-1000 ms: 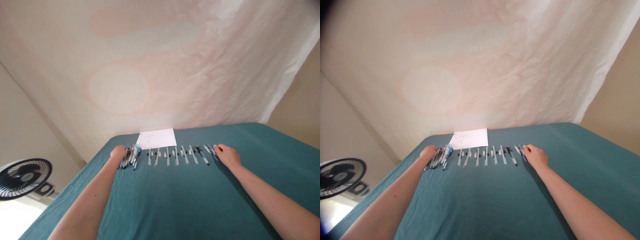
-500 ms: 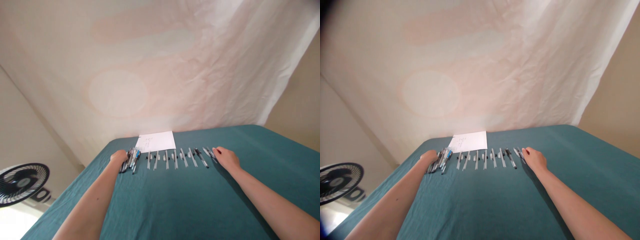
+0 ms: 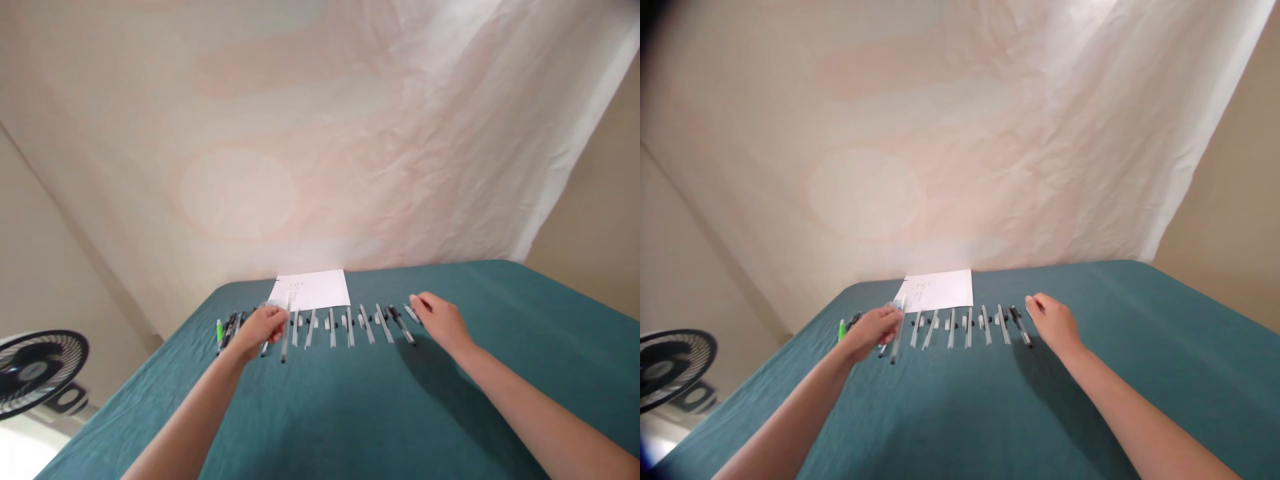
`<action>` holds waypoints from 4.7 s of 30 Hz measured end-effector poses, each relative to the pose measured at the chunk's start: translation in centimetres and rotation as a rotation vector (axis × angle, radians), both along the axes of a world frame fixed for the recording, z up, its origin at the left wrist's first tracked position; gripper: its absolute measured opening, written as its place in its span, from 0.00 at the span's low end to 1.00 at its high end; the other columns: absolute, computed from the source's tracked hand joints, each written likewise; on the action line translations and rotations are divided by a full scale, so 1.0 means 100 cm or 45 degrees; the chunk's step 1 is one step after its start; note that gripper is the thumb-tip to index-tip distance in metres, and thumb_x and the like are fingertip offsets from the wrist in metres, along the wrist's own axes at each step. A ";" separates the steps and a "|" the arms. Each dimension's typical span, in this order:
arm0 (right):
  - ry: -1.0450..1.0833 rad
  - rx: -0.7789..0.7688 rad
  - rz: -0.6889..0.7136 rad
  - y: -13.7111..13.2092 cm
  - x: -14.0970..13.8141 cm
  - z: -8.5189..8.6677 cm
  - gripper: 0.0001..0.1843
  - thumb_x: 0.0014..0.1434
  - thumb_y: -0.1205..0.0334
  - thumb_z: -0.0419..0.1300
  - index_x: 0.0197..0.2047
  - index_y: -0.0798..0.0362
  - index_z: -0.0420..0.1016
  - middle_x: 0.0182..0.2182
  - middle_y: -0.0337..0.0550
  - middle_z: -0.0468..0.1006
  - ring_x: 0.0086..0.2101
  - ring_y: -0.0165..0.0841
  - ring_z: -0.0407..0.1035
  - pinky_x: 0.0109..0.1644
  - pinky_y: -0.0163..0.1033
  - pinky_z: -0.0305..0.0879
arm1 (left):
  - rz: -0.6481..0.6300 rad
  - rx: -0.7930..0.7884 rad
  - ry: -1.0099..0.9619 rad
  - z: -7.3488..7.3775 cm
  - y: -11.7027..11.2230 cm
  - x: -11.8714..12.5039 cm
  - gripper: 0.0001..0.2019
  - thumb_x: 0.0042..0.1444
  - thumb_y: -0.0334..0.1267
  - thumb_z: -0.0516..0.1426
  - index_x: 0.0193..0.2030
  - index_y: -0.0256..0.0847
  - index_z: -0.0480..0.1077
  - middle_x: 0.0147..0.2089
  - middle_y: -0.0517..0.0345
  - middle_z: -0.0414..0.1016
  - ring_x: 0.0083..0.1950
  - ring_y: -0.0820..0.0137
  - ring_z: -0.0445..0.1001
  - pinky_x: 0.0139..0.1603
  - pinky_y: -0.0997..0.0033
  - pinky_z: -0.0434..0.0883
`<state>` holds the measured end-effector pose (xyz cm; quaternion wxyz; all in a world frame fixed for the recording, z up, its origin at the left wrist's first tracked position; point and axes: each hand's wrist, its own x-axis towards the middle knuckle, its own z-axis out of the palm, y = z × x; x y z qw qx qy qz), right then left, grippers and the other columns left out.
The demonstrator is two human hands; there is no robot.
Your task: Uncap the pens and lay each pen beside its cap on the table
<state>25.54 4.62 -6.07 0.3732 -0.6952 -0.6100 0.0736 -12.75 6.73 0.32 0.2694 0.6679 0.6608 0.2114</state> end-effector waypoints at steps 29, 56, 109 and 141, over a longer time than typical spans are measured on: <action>-0.620 -0.093 0.946 -0.092 -0.101 -0.020 0.10 0.64 0.65 0.45 0.35 0.51 0.66 0.30 0.38 0.73 0.30 0.30 0.68 0.32 0.36 0.52 | -0.887 0.394 0.500 -0.069 -0.096 0.096 0.12 0.63 0.36 0.41 0.33 0.40 0.61 0.33 0.57 0.70 0.34 0.70 0.68 0.34 0.73 0.62; -0.583 -0.051 0.218 -0.047 -0.025 0.015 0.14 0.64 0.58 0.45 0.35 0.51 0.69 0.32 0.42 0.74 0.32 0.31 0.67 0.32 0.33 0.50 | -0.710 0.203 0.133 -0.064 -0.088 0.092 0.08 0.62 0.40 0.44 0.40 0.43 0.62 0.30 0.62 0.70 0.32 0.71 0.71 0.33 0.76 0.61; 0.381 -0.648 1.028 -0.073 -0.079 0.007 0.24 0.62 0.45 0.43 0.33 0.55 0.69 0.22 0.34 0.62 0.24 0.25 0.56 0.27 0.30 0.50 | -0.534 0.401 -0.169 -0.061 -0.079 0.087 0.15 0.62 0.42 0.44 0.28 0.39 0.63 0.26 0.61 0.64 0.30 0.74 0.63 0.33 0.76 0.60; 0.906 -0.861 1.031 -0.075 -0.095 -0.021 0.18 0.57 0.48 0.52 0.30 0.56 0.67 0.20 0.37 0.72 0.17 0.24 0.67 0.13 0.24 0.53 | -0.122 -0.333 -1.334 -0.073 -0.073 0.093 0.14 0.50 0.42 0.60 0.38 0.33 0.70 0.39 0.46 0.77 0.31 0.70 0.75 0.34 0.72 0.70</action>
